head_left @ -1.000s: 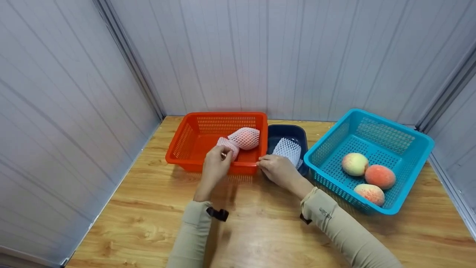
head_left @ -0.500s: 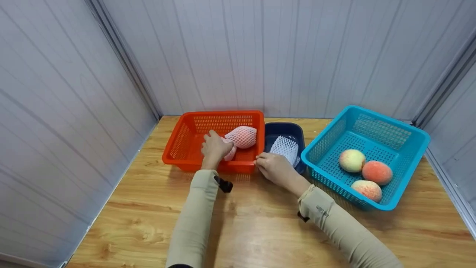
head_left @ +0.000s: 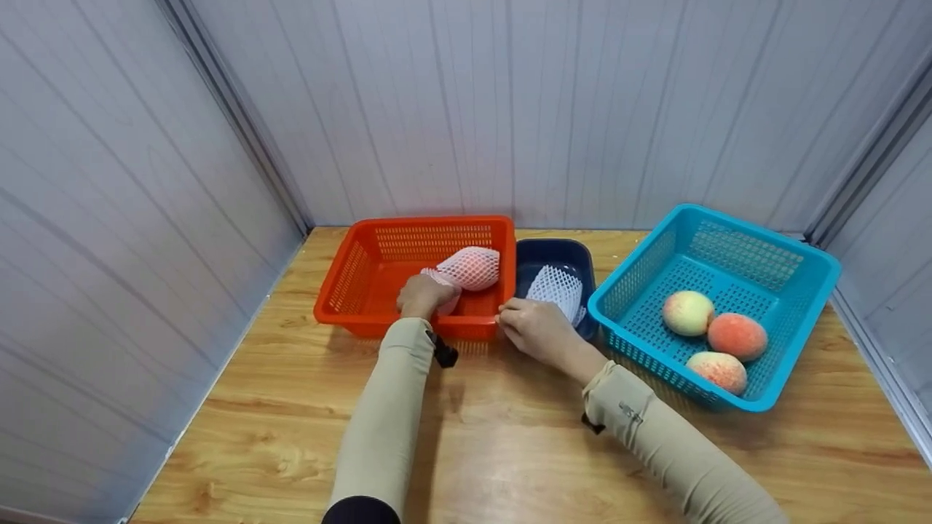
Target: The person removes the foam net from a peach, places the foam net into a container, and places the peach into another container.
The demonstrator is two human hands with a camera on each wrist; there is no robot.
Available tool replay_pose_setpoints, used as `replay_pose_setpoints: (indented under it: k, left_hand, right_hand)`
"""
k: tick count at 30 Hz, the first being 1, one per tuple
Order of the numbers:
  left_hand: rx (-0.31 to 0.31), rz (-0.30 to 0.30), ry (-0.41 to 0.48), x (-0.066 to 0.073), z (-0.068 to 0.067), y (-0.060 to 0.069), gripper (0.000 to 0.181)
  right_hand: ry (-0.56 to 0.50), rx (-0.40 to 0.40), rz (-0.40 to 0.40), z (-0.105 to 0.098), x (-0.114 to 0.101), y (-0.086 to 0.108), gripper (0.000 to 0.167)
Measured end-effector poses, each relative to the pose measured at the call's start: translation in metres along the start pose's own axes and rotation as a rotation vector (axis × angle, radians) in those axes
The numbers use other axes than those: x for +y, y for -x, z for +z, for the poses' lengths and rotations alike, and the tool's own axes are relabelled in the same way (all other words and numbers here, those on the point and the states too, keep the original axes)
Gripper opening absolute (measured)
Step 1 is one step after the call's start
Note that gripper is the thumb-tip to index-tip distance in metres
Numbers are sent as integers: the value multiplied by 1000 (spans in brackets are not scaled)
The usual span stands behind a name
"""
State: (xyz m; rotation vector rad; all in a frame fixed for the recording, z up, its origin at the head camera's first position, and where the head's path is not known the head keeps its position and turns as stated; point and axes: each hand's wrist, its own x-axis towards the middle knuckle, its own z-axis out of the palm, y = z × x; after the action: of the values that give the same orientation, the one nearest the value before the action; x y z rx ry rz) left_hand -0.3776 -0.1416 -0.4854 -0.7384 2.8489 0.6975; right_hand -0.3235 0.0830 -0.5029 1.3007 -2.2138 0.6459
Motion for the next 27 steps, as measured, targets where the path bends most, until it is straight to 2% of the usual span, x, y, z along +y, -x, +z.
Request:
replay_pose_setpoints:
  k: [4,12,20,23,27]
  left_hand:
    - [-32,37,24,-1,-2,1,61]
    - [-51,26,-24,-3,-5,0,81]
    - [-18,49,65,-13,-12,-1,85]
    - [-7,76,101,-16,-14,-2,87]
    - [-21,128,110,-16,-19,-3,94]
  right_hand:
    - [2,0,-2,-2,1,0,7]
    - [24,21,4,0,-1,0,6]
    - [32,41,-12,2,-2,-2,8]
    - [20,41,-4,2,-1,-1,8]
    - [12,53,-1,0,1,-1,9]
